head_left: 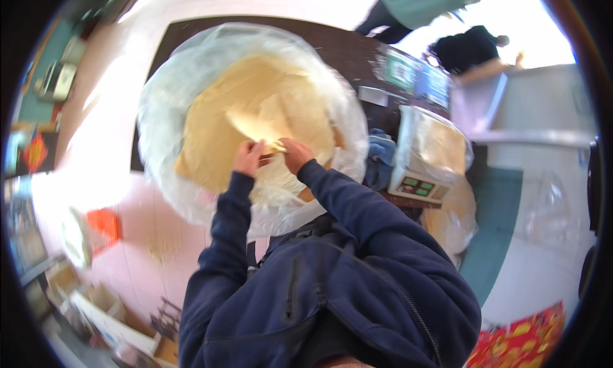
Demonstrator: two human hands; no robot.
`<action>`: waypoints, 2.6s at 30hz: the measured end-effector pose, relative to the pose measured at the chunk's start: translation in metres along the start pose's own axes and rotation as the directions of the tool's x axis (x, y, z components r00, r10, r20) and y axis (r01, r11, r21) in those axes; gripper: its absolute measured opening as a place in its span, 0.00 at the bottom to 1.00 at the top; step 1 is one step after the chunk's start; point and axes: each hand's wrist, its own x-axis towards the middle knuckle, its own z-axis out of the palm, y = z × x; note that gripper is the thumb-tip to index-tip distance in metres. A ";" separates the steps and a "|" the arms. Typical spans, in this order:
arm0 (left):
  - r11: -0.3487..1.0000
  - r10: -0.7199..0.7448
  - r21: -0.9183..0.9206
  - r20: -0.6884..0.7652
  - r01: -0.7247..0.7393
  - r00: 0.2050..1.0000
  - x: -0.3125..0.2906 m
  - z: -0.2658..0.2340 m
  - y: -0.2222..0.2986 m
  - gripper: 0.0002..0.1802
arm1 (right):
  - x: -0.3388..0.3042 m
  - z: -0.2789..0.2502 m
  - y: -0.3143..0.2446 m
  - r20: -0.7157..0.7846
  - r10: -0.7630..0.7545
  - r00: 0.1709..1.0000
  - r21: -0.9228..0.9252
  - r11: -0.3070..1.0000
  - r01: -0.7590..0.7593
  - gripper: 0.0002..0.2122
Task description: The person sits on the floor and separates thin dough sheets from stacked piles in woven baskets. They lift and transfer the sheets onto a wooden board, then place them into a plastic bag on a digital scale. The person folds the dough inside the bag and adjusts the scale.
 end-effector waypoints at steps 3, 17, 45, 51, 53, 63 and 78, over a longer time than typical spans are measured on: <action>0.469 0.585 0.775 0.086 -0.423 0.807 0.014 -0.002 0.041 0.39 | 0.020 -0.079 -0.015 0.091 -0.011 0.996 -0.086 0.996 0.019 0.13; 0.778 -0.216 0.408 0.887 -0.477 0.407 0.060 0.363 0.104 0.19 | -0.117 -0.503 0.103 -0.033 0.268 0.963 0.502 0.838 -0.216 0.15; 0.041 0.361 0.937 0.311 -0.348 0.879 -0.025 0.195 -0.065 0.10 | -0.123 -0.375 0.161 -0.199 0.368 0.909 0.299 0.905 -0.301 0.06; -0.110 0.282 0.993 0.074 -0.044 0.957 -0.040 0.067 -0.090 0.24 | -0.045 -0.158 0.094 0.561 0.137 0.816 0.636 0.560 -0.531 0.09; -0.101 0.218 0.993 0.088 -0.067 0.972 -0.036 0.043 -0.100 0.28 | -0.033 -0.097 0.099 0.602 0.328 0.728 0.448 0.616 -0.648 0.10; 0.441 0.667 0.835 -0.551 0.330 0.502 0.033 -0.144 -0.046 0.25 | -0.053 -0.015 0.128 0.622 0.557 0.550 0.212 0.557 -0.803 0.13; 0.547 0.433 0.759 -0.617 0.353 0.657 0.088 -0.163 -0.007 0.20 | -0.055 -0.010 0.108 0.472 0.672 0.570 0.122 0.591 -0.797 0.11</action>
